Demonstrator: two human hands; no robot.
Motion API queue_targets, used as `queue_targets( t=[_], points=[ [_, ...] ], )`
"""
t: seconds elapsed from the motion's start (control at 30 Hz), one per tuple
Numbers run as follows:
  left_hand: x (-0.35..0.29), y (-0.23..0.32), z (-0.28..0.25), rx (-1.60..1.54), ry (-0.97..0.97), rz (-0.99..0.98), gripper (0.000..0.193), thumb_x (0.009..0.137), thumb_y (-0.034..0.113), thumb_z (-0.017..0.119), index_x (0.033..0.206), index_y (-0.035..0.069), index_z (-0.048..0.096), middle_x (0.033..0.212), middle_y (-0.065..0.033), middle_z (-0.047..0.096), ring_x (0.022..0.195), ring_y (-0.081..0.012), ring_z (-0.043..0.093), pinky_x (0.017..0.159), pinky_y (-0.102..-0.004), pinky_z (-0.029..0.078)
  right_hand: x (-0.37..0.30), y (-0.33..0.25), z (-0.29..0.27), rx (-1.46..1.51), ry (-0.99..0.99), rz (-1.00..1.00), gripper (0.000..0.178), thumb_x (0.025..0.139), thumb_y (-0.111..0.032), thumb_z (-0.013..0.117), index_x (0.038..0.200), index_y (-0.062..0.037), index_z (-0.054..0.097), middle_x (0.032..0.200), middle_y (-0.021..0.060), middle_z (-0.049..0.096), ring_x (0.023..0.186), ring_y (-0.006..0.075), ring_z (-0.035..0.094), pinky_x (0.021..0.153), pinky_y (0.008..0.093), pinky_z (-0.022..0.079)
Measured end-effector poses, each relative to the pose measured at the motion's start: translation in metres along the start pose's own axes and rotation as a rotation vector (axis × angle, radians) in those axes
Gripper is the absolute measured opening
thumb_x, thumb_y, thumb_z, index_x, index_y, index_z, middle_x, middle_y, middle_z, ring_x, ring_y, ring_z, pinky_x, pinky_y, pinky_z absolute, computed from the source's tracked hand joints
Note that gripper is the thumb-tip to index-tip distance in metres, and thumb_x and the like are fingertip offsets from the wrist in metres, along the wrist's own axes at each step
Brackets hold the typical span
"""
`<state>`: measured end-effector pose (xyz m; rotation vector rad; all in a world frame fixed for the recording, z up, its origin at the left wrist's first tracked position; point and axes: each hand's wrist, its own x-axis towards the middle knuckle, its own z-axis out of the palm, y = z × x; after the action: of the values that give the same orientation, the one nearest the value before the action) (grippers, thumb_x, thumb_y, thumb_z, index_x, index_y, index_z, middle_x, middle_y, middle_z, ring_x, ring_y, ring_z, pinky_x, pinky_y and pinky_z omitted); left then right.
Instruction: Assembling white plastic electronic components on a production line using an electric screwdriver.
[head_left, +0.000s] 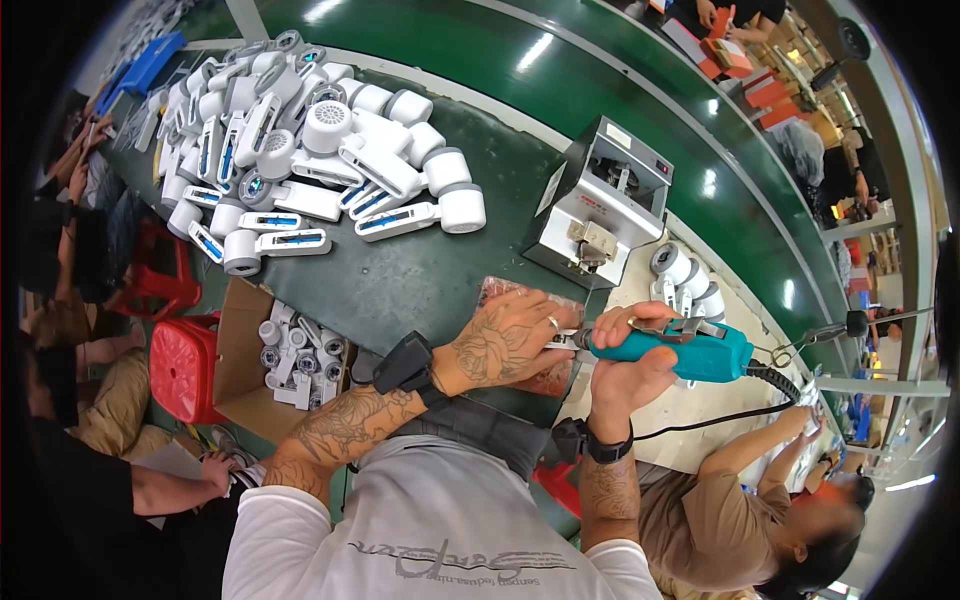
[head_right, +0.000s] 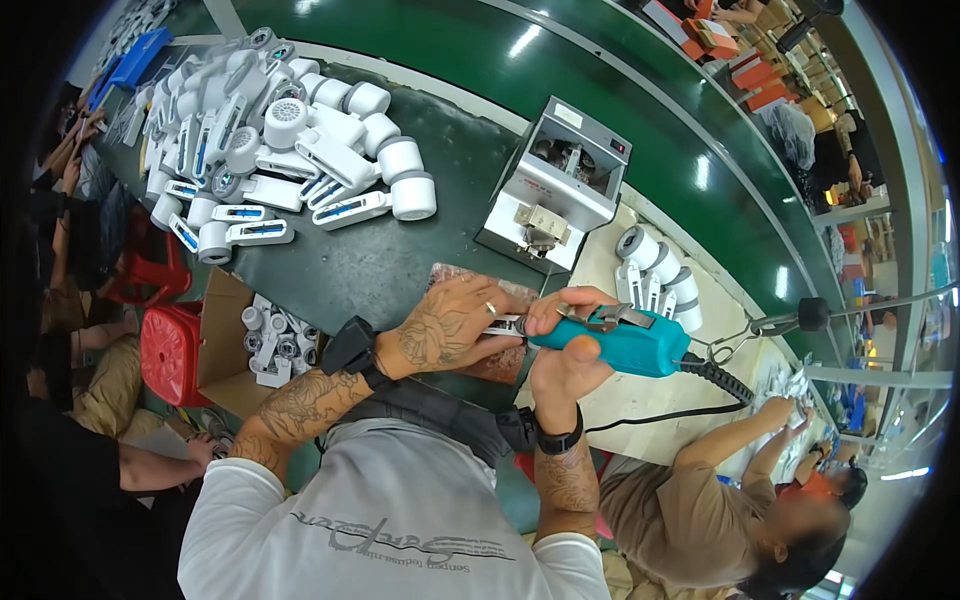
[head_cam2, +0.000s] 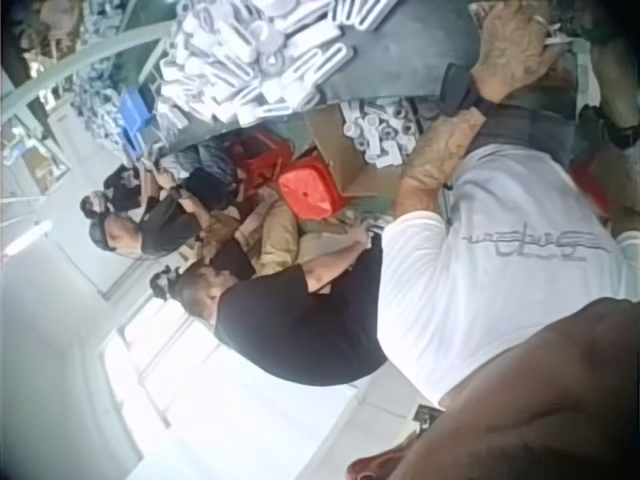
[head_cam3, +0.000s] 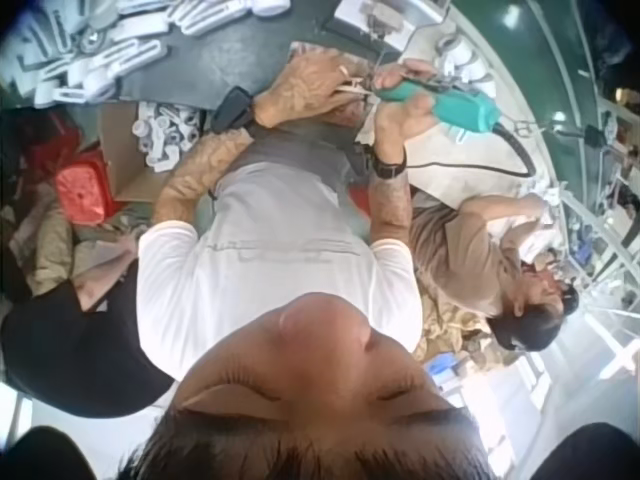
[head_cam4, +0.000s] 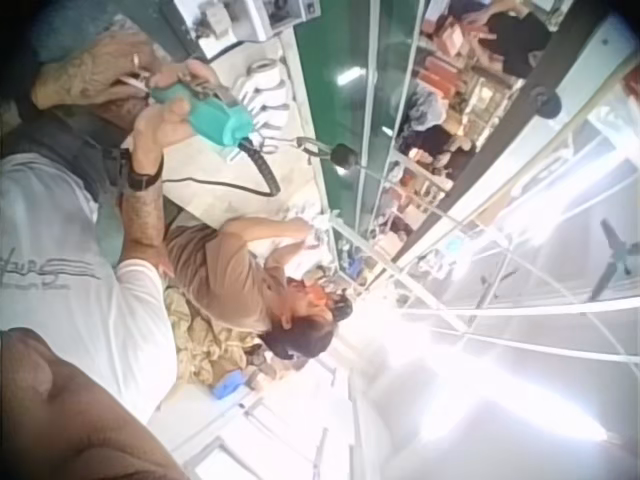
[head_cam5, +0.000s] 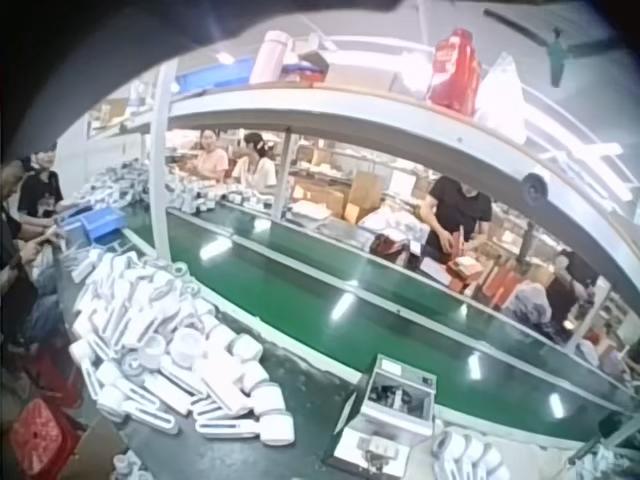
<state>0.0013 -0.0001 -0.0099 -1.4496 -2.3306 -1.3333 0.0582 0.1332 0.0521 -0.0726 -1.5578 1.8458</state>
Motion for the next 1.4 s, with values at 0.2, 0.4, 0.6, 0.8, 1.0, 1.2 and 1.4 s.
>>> queue_targets(
  t=[0.2, 0.4, 0.6, 0.8, 1.0, 1.2, 1.4],
  points=[
    [0.003, 0.000, -0.002, 0.039, 0.001, 0.056, 0.031, 0.079, 0.026, 0.076, 0.099, 0.008, 0.060, 0.101, -0.0083, 0.062, 0.100, -0.0294, 0.059, 0.088, -0.0401, 0.048, 0.001, 0.001, 0.004, -0.035, 0.014, -0.016, 0.074, 0.082, -0.070, 0.062, 0.102, 0.0007, 0.051, 0.062, 0.0040, 0.047, 0.051, 0.0157, 0.048, 0.049, 0.0300, 0.041],
    [0.004, -0.005, -0.001, -0.138, -0.023, 0.013, 0.030, 0.077, 0.019, 0.079, 0.084, 0.010, 0.051, 0.099, -0.0045, 0.063, 0.095, -0.0289, 0.059, 0.081, -0.0395, 0.049, 0.002, 0.001, 0.002, -0.024, -0.012, 0.001, 0.074, 0.082, -0.069, 0.063, 0.102, 0.0009, 0.052, 0.060, 0.0033, 0.046, 0.050, 0.0152, 0.047, 0.049, 0.0301, 0.041],
    [0.002, -0.004, -0.003, -0.116, -0.080, 0.002, 0.027, 0.081, 0.024, 0.071, 0.096, 0.006, 0.058, 0.100, -0.0110, 0.057, 0.096, -0.0300, 0.056, 0.084, -0.0408, 0.048, 0.002, -0.002, 0.003, -0.019, -0.025, -0.004, 0.073, 0.082, -0.068, 0.063, 0.102, 0.0011, 0.051, 0.061, 0.0034, 0.046, 0.051, 0.0150, 0.047, 0.049, 0.0299, 0.041],
    [0.001, 0.000, 0.002, -0.010, -0.008, 0.018, 0.036, 0.081, 0.024, 0.070, 0.111, 0.005, 0.062, 0.111, -0.0104, 0.061, 0.102, -0.0301, 0.057, 0.090, -0.0407, 0.048, 0.000, 0.000, 0.002, -0.030, -0.042, -0.001, 0.074, 0.083, -0.068, 0.062, 0.103, 0.0014, 0.050, 0.063, 0.0038, 0.047, 0.052, 0.0152, 0.048, 0.049, 0.0300, 0.041],
    [0.011, 0.002, -0.013, -0.082, -0.089, -0.043, 0.031, 0.083, 0.029, 0.071, 0.104, 0.006, 0.067, 0.107, -0.0092, 0.061, 0.101, -0.0285, 0.055, 0.088, -0.0393, 0.046, 0.012, -0.008, 0.001, -0.044, -0.053, -0.017, 0.073, 0.085, -0.068, 0.059, 0.105, 0.0020, 0.050, 0.067, 0.0042, 0.048, 0.056, 0.0157, 0.049, 0.053, 0.0298, 0.041],
    [0.017, -0.011, -0.006, 0.128, -0.050, 0.067, 0.035, 0.087, 0.039, 0.066, 0.104, 0.009, 0.067, 0.097, -0.0072, 0.059, 0.097, -0.0256, 0.054, 0.088, -0.0378, 0.044, 0.057, 0.011, 0.005, -0.038, -0.015, -0.086, 0.063, 0.089, -0.055, 0.065, 0.109, 0.0041, 0.055, 0.074, 0.0063, 0.056, 0.065, 0.0161, 0.056, 0.059, 0.0287, 0.046],
    [0.009, -0.011, -0.008, 0.091, -0.096, 0.087, 0.037, 0.090, 0.038, 0.063, 0.113, 0.009, 0.064, 0.102, -0.0080, 0.060, 0.101, -0.0243, 0.054, 0.092, -0.0382, 0.043, 0.076, 0.035, 0.015, -0.073, -0.061, -0.120, 0.049, 0.093, -0.045, 0.066, 0.104, 0.0019, 0.055, 0.072, 0.0053, 0.057, 0.064, 0.0150, 0.057, 0.059, 0.0272, 0.047]
  ],
)
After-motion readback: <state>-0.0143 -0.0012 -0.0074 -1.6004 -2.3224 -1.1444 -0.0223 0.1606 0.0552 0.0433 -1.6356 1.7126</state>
